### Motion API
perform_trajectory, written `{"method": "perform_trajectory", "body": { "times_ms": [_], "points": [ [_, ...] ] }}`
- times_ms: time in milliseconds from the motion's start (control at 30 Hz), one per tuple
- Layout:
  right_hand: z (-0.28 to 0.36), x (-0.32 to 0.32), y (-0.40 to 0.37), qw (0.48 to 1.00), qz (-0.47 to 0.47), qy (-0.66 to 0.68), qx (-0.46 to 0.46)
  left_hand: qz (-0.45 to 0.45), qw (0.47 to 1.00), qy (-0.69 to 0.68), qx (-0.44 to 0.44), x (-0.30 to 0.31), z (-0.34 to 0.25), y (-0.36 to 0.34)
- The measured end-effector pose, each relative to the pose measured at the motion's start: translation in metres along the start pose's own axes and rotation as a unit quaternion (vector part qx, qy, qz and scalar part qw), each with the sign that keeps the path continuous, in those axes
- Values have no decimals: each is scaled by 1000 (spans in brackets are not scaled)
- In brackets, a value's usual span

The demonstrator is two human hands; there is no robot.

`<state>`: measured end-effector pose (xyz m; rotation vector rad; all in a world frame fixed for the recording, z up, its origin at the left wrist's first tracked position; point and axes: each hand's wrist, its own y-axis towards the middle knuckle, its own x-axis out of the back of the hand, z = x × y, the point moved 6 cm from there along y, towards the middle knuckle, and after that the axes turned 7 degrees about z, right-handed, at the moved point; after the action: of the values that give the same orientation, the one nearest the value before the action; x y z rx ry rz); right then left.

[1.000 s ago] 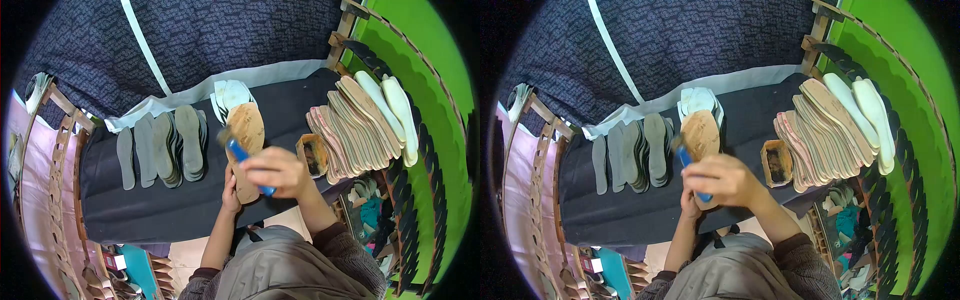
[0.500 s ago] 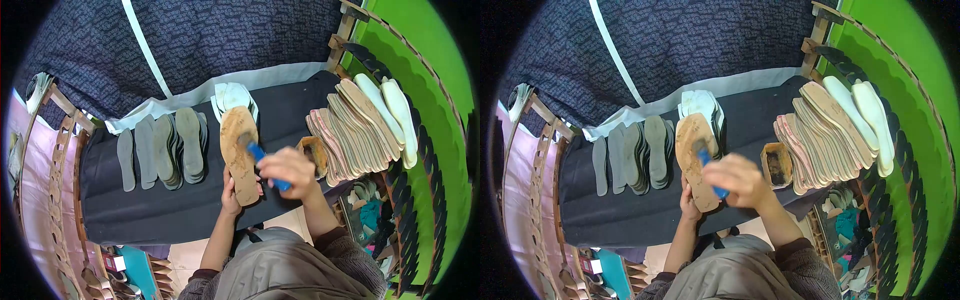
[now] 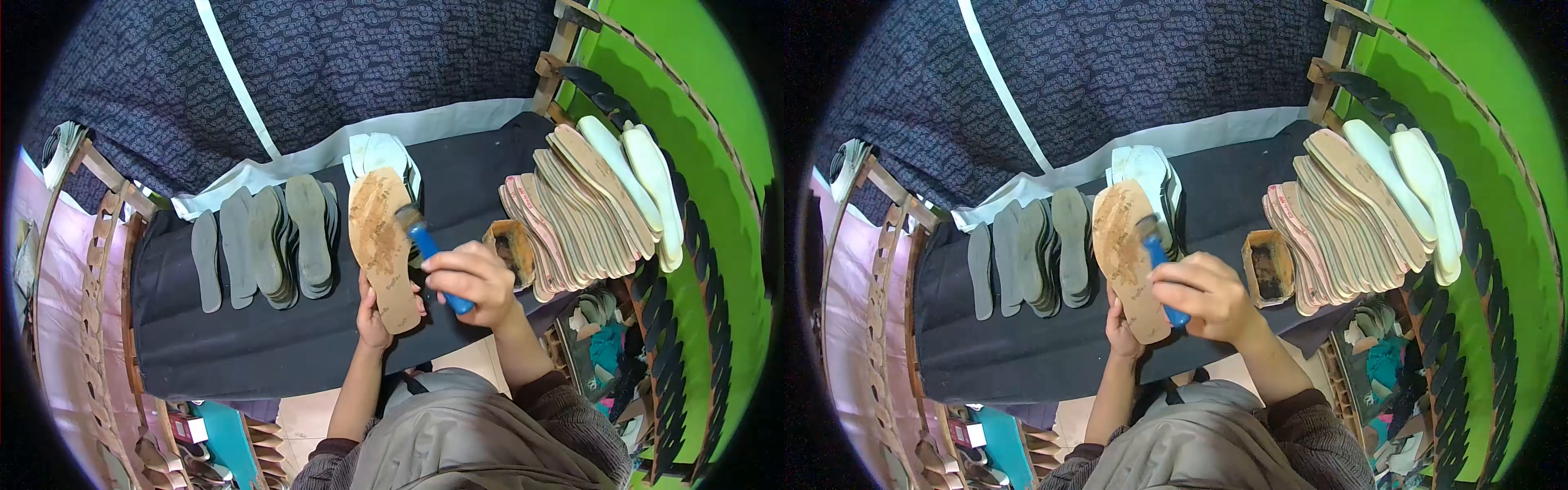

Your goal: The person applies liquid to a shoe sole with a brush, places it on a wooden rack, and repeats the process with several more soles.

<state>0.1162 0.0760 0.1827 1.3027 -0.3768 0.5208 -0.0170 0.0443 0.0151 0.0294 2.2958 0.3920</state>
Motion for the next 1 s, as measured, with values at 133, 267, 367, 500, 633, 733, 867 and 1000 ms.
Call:
{"method": "perform_trajectory", "body": {
  "times_ms": [133,267,367,500,633,733,867,1000],
  "points": [
    [9,-18,-9,990,81,114,12,-134,989,50,-47,19,3,1],
    [7,-23,-14,994,59,90,-4,-120,990,47,-50,17,-1,0],
    [7,-22,-13,1000,26,15,-2,-104,992,57,-40,12,-3,-1],
    [25,-39,-18,972,148,179,40,285,944,-141,-86,-9,-9,10],
    [13,-33,-18,991,73,111,19,-135,989,10,-65,26,4,-3],
    [15,-32,-17,992,85,91,12,-134,988,21,-67,9,-6,0],
    [21,-36,-19,979,131,155,19,-51,997,-21,-47,6,-3,1],
    [18,-35,-8,986,95,133,23,-92,994,33,-49,4,-1,3]
  ]
}}
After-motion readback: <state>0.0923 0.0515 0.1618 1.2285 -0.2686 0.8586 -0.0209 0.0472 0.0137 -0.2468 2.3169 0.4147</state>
